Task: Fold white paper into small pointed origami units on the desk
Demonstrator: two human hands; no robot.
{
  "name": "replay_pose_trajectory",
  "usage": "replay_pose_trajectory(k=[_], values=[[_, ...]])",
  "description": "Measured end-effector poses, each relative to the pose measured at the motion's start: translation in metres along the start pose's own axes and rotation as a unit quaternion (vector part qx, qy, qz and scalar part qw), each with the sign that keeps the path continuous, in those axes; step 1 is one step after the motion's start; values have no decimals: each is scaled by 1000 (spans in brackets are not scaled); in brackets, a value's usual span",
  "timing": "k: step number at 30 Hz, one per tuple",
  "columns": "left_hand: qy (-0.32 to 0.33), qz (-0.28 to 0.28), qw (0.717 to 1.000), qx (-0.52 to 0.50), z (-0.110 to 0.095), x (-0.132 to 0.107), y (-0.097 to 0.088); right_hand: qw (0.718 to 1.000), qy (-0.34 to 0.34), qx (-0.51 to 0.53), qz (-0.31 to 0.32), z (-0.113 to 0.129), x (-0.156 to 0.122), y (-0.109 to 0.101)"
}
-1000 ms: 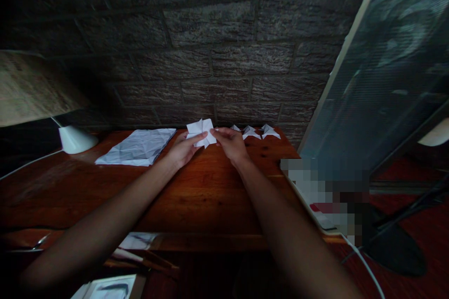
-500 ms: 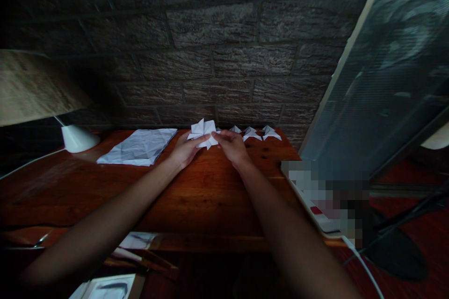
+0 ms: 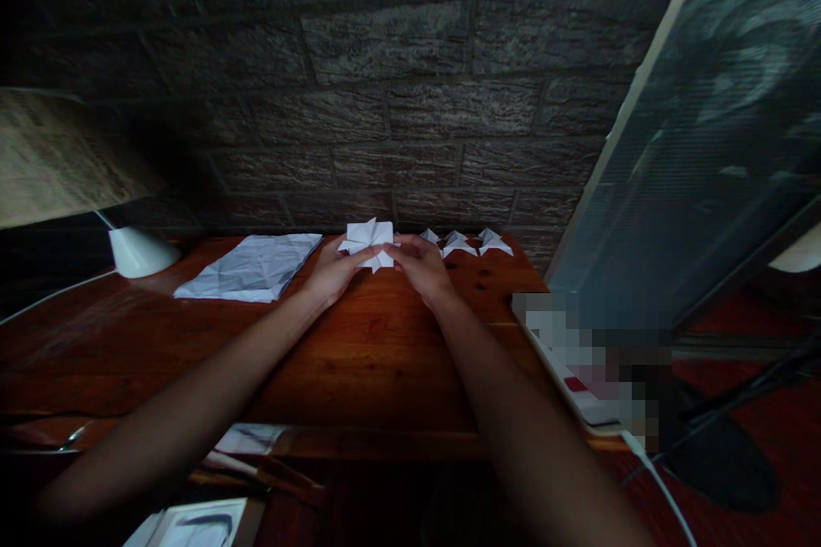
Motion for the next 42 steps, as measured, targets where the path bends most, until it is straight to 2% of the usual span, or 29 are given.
replay_pose_trajectory(k=[2,7,9,14,19,24,27,30,33,36,39,42], values=[[10,21,999,44,0,0,-1,1000,4,26,9,5,-1,-1],[-5,141,986,85,-2,-4,3,999,-9,15,34,10,0,-5],[-6,150,986,77,-4,-6,5,999,-14,-4,28,9,1,-8],[5,109,991,76,-5,-3,2,998,-61,8,-20,9,3,-10],[24,76,995,57,-5,0,0,997,-72,6,-20,11,4,-10],[30,64,996,55,-6,-1,-1,998,-29,-20,47,10,2,-12],[42,66,994,72,-5,0,-3,995,-41,-38,81,10,2,-12],[82,55,990,100,-5,1,-5,992,-64,-60,90,10,4,-14],[146,63,978,136,-10,-1,-4,986,-112,-103,74,10,6,-18],[200,61,962,175,-15,-4,-2,973,-180,-141,28,11,8,-22],[194,46,964,175,-15,-4,-3,968,-205,-145,4,10,9,-23],[180,33,971,155,-11,0,-7,978,-176,-110,29,8,9,-19]])
Point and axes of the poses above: each hand's wrist, its own x-axis towards the middle knuckle, its own y-axis out of the palm, z = x × y, the point moved 1 cm from there along x, towards the middle knuckle, and after that the axes turned 7 degrees about x, right-handed, at the moved point
